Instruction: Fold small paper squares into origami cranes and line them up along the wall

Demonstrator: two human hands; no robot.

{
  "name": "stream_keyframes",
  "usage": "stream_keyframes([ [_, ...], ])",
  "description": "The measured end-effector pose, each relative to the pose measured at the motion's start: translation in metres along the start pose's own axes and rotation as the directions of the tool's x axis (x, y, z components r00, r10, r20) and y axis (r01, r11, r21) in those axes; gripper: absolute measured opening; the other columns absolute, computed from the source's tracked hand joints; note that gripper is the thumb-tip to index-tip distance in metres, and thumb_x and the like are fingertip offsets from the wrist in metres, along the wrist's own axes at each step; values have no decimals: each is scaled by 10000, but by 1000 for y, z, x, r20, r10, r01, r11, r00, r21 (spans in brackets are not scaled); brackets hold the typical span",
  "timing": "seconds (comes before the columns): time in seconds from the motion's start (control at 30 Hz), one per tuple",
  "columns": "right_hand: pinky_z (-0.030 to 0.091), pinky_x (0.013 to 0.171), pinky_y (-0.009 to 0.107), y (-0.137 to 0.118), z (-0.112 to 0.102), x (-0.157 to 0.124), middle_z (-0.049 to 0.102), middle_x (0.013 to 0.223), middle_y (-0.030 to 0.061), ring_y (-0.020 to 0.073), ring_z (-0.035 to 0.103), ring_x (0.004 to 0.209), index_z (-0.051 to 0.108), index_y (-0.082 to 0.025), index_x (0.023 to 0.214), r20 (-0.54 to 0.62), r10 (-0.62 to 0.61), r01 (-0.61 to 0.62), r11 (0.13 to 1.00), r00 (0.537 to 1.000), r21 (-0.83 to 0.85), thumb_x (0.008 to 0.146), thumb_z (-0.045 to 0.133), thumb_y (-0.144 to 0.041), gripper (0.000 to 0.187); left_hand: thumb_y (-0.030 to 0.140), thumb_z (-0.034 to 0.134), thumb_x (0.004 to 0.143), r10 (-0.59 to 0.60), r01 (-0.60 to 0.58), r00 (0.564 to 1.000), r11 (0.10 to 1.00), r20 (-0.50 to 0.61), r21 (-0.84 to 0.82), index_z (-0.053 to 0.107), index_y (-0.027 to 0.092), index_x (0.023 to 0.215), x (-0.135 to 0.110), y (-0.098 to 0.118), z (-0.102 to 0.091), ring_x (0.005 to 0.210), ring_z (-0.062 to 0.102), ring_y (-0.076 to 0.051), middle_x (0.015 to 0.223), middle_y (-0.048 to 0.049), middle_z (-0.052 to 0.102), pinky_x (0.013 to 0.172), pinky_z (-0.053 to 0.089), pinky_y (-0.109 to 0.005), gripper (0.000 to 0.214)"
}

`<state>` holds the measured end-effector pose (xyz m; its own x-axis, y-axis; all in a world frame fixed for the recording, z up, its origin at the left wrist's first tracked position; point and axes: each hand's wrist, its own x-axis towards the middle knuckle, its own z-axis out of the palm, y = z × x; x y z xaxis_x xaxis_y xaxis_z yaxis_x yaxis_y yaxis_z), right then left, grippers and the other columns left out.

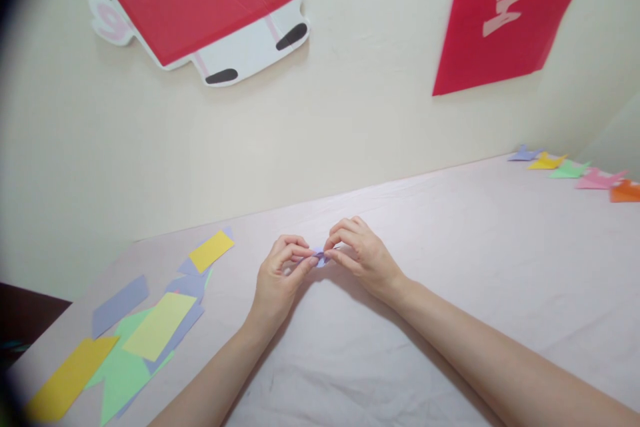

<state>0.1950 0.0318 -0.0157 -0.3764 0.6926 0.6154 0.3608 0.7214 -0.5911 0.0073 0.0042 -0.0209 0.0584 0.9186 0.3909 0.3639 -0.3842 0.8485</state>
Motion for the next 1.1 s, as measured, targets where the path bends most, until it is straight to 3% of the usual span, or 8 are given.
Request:
stream_keyframes([
  [0.4,408,762,351,-2,2,-1,597,827,54,220,509,839,589,-211,838,28,-21,22,999,999,-36,969,503,-252,162,152,661,834,19,-20,1000,999,15,51,665,212,784,0,3,0,887,536,-177,872,-7,581,766,403,-273,78],
  [0.6,409,759,353,-6,1,0,599,839,67,226,480,843,576,-202,836,119,-71,84,990,990,-113,960,504,-221,145,148,665,850,173,-203,977,935,124,292,662,224,828,0,9,-4,881,518,-214,844,-18,622,803,392,-332,79],
  [0.73,409,773,360,-7,1,1,606,833,64,230,490,850,581,-212,816,119,-59,71,993,991,-99,949,513,-236,152,191,649,878,193,-239,967,910,163,338,642,226,816,0,11,-5,845,523,-217,821,-19,641,782,385,-340,72],
  [0.83,411,802,365,-5,5,-2,610,889,62,225,512,877,575,-215,894,23,43,-43,999,999,-6,923,552,-264,61,201,619,896,165,-192,980,938,116,288,616,216,786,-1,11,-4,828,538,-204,807,-14,630,767,390,-320,111],
  [0.9,425,771,344,-3,8,-4,601,896,51,211,529,851,557,-207,956,-41,240,-235,966,970,105,893,595,-318,133,197,606,900,120,-127,992,964,44,232,596,210,772,-1,11,-4,821,550,-192,803,-7,615,757,398,-301,129],
  [1.0,413,648,285,-3,13,-6,578,771,9,169,517,711,565,-192,869,49,476,-471,839,878,272,866,615,-420,233,186,596,902,92,-81,995,979,-49,186,571,209,777,-2,11,-3,820,557,-177,804,4,588,754,405,-282,130],
  [1.1,392,607,261,-7,18,-6,557,701,-14,141,490,647,570,-186,768,164,472,-497,778,866,386,852,615,-439,270,177,594,900,129,-116,989,979,-68,168,572,211,791,-2,11,-1,863,564,-173,859,-4,586,787,414,-280,117],
])
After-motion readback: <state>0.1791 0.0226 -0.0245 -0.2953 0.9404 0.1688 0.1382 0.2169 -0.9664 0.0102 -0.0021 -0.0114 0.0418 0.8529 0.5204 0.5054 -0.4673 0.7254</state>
